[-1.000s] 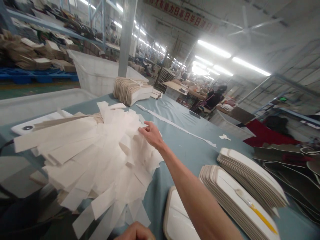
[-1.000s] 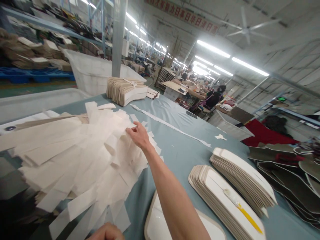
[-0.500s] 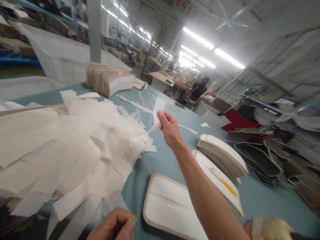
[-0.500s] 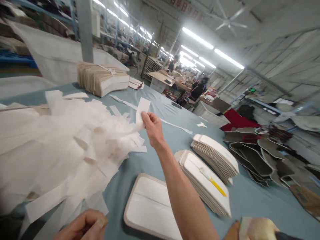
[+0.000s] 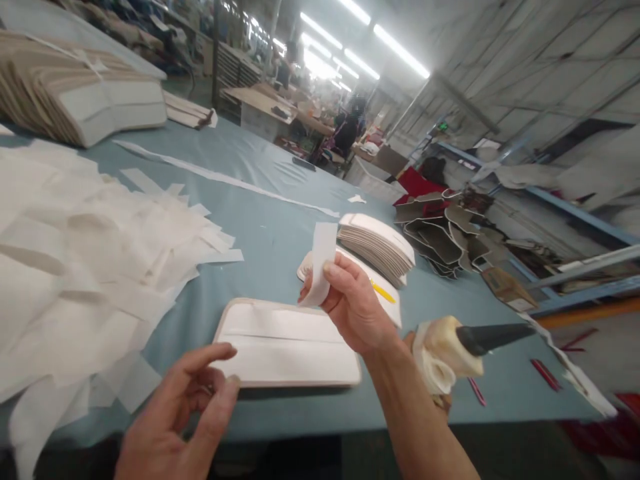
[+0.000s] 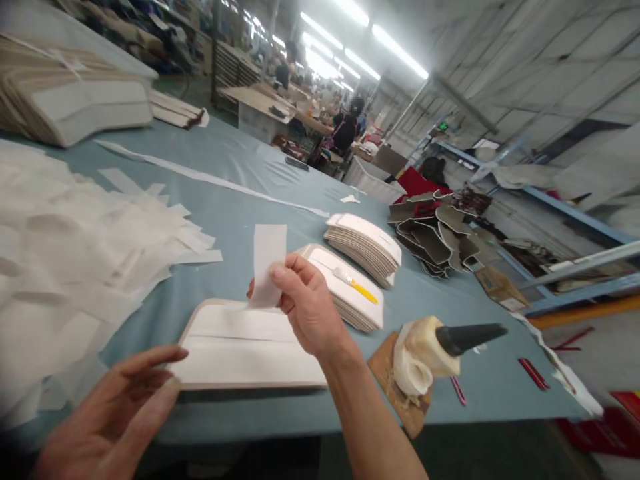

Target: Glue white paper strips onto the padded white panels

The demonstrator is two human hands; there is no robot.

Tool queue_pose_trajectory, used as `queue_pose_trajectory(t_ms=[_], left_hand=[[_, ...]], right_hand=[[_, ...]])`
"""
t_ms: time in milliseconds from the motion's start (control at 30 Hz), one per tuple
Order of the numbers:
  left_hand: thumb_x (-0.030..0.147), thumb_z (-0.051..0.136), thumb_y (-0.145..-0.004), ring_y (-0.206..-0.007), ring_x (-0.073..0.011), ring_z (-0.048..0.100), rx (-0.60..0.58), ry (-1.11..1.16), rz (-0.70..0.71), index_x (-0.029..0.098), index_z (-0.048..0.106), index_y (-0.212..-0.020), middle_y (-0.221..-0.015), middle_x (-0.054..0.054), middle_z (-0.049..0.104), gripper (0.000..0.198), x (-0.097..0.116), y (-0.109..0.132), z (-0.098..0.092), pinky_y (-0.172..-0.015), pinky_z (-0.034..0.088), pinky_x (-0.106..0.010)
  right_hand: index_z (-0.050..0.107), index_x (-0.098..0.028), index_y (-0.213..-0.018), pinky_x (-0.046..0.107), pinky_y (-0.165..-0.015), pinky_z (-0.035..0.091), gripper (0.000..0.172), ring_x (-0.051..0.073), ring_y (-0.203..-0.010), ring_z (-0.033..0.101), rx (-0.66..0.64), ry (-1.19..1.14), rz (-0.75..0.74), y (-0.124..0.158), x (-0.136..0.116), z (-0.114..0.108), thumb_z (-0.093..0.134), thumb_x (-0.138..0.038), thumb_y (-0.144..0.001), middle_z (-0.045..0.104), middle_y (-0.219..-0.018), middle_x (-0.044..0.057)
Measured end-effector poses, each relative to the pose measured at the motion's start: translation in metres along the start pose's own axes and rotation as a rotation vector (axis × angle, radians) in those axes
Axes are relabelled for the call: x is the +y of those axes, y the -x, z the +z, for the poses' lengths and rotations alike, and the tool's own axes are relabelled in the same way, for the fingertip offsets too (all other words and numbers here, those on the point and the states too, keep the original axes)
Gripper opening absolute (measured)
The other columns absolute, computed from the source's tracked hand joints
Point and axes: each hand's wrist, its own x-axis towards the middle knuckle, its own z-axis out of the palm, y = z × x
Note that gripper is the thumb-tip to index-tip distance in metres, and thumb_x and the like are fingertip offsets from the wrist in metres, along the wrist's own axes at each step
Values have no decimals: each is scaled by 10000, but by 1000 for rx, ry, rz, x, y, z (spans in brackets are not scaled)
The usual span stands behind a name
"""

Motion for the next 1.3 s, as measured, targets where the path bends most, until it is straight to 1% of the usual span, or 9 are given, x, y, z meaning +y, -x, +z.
queue_pose_trajectory(t_ms=[133, 267, 400, 533, 600, 733, 967, 1133, 1300], left_hand=[[673, 765, -798, -642, -143, 659, -161, -52, 87, 271, 642, -1418, -849, 21, 714, 749, 19, 3, 31, -658, 585, -252], [556, 631, -936, -605, -141, 590, -452, 81, 61, 204, 759, -998, -643, 26, 639, 381, 32, 20, 67, -608, 501, -238], [503, 524, -997, -551, -119, 524, -599, 116, 29, 191, 694, -759, -620, -2, 659, 428, 27, 44, 91, -539, 396, -236], [327, 592, -938, -574, -145, 616, -683, -100, 56, 218, 778, -1052, -794, -14, 801, 244, 7, 59, 93, -597, 472, -252], [280, 637, -905, -632, -155, 676, -701, -218, 99, 245, 760, -1230, -1003, -26, 849, 350, -4, 61, 86, -702, 547, -259], [264, 675, -908, -830, -174, 780, -765, -326, 140, 268, 770, -1211, -1118, -10, 847, 317, -20, 61, 64, -819, 584, -232], [260, 576, -1011, -611, -84, 690, -490, -302, 325, 265, 734, -1026, -788, 59, 773, 159, -35, 43, 21, -594, 500, -156], [205, 583, -1027, -742, -78, 745, -233, -323, 572, 254, 691, -1014, -850, 49, 783, 120, -28, 22, -4, -773, 555, -140], [160, 568, -1037, -911, -105, 768, -120, -426, 690, 214, 672, -1094, -977, -7, 802, 130, -30, 5, -16, -933, 570, -189]], right_hand=[[620, -237, -849, 261, -619, 536, 430, 148, -625, 652, -16, -40, 79, 34, -1, 0, 856, -593, -799, 690, -676, -22], [624, -239, -862, 248, -547, 500, 467, 133, -561, 583, -16, -34, 144, 53, 2, -1, 841, -647, -798, 652, -654, -31], [608, -227, -815, 212, -460, 364, 482, 80, -474, 424, 6, 69, 218, 54, 15, -10, 794, -671, -827, 562, -618, -65], [625, -206, -747, 233, -502, 303, 388, 88, -523, 380, -115, 452, 281, 38, 38, -15, 730, -557, -874, 500, -593, -71], [631, -198, -718, 245, -560, 313, 311, 105, -592, 427, -157, 672, 274, 28, 48, -15, 680, -441, -906, 519, -619, -58], [647, -194, -732, 260, -634, 329, 270, 122, -668, 482, -233, 855, 301, 11, 62, -7, 643, -368, -937, 579, -682, -44], [624, -209, -688, 275, -616, 291, 337, 133, -649, 487, -254, 974, 369, -6, 73, 9, 658, -422, -947, 576, -659, -39], [605, -214, -680, 281, -604, 279, 369, 135, -639, 466, -235, 1012, 429, -7, 73, 11, 645, -464, -949, 546, -640, -39], [594, -213, -683, 286, -605, 274, 393, 130, -641, 442, -256, 1043, 485, -10, 70, 16, 636, -490, -958, 525, -644, -43]])
